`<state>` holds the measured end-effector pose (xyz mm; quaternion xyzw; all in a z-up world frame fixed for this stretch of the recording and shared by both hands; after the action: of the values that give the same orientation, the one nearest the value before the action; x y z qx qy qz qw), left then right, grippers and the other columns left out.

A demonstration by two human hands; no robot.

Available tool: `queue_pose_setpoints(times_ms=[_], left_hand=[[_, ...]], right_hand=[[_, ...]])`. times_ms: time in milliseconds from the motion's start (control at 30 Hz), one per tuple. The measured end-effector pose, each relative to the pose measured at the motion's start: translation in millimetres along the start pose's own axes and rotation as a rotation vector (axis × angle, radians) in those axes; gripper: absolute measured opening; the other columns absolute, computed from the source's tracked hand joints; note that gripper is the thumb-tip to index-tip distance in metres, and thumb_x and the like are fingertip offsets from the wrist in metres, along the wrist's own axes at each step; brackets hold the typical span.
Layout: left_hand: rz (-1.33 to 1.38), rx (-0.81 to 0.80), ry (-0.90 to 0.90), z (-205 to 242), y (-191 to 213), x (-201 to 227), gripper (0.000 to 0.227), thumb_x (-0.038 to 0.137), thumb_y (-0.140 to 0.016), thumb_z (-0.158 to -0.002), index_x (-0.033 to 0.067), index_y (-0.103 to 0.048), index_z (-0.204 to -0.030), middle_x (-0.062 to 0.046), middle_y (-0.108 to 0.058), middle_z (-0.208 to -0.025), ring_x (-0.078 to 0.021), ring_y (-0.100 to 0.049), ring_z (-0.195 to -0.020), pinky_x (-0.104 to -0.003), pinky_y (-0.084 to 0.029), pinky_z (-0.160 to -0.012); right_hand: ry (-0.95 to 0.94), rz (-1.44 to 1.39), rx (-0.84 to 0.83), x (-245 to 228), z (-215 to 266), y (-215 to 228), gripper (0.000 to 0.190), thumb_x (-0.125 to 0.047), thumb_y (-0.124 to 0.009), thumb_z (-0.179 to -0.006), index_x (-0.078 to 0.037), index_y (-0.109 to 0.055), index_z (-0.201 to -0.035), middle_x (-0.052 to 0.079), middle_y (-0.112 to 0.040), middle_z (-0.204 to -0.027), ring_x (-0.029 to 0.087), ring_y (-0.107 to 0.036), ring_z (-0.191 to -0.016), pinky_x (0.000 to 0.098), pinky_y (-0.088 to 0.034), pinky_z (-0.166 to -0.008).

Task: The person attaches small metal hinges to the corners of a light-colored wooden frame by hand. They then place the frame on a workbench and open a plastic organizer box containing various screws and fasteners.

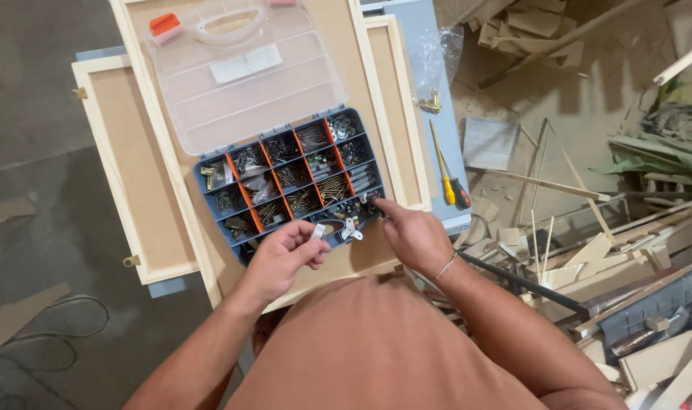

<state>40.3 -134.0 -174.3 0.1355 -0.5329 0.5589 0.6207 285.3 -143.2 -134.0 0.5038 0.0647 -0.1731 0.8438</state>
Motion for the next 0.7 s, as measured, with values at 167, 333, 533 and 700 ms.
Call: queue_pose_setpoints(times_ms=[167, 333, 533, 700], left_hand=[[0.098, -0.054, -0.022, 2, 2, 7, 0.024, 0.001, -0.066, -0.093, -0.0007, -0.060, -0.116, -0.016, -0.075, -0.096, -0.0193, -0.074, -0.080, -0.031, -0.064, -0.071], [0.096, -0.014, 0.020, -7, 6, -4, 0.025, -0.004, -0.062, -0.089, 0.0010, -0.056, -0.113, -0.019, -0.071, -0.095, -0.0203, -0.074, -0.078, -0.032, -0.065, -0.069], [-0.119, 0.148, 0.099, -6, 1, 18, 0.015, 0.001, -0.070, -0.088, 0.0025, -0.063, -0.101, -0.008, -0.055, -0.068, -0.0139, -0.057, -0.049, -0.025, -0.053, -0.042], [-1.243, 0.093, -0.111, -4, -19, 50, 0.025, 0.046, -0.070, -0.087, 0.0326, -0.069, -0.108, -0.001, -0.079, -0.093, -0.0270, -0.076, -0.091, -0.043, -0.061, -0.078]], right_hand=[[0.094, -0.022, 0.032, -23, 3, 9, 0.041, -0.030, -0.050, -0.096, -0.036, -0.060, -0.136, 0.013, -0.077, -0.091, 0.041, -0.073, -0.089, 0.0538, -0.058, -0.080], [0.365, 0.122, 0.042, -66, 9, 7, 0.048, -0.019, -0.051, -0.095, -0.030, -0.056, -0.141, 0.014, -0.075, -0.079, 0.037, -0.074, -0.075, 0.0516, -0.060, -0.071], [0.385, 0.317, 0.121, -48, -3, 18, 0.032, -0.030, -0.054, -0.096, -0.030, -0.065, -0.125, 0.010, -0.070, -0.067, 0.035, -0.072, -0.063, 0.0516, -0.058, -0.059], [0.359, 0.319, 0.130, -33, 2, 19, 0.038, -0.024, -0.049, -0.095, -0.033, -0.063, -0.129, 0.008, -0.070, -0.069, 0.034, -0.072, -0.063, 0.0497, -0.059, -0.059]])
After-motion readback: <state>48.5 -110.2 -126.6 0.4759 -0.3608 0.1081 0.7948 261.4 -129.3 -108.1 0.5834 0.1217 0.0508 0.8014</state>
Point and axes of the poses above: each hand's wrist, its own z-axis away from the middle knuckle, its own y-axis out of the back of the hand, x = y × z, the point moved 6 cm from there along -z, towards the middle knuckle
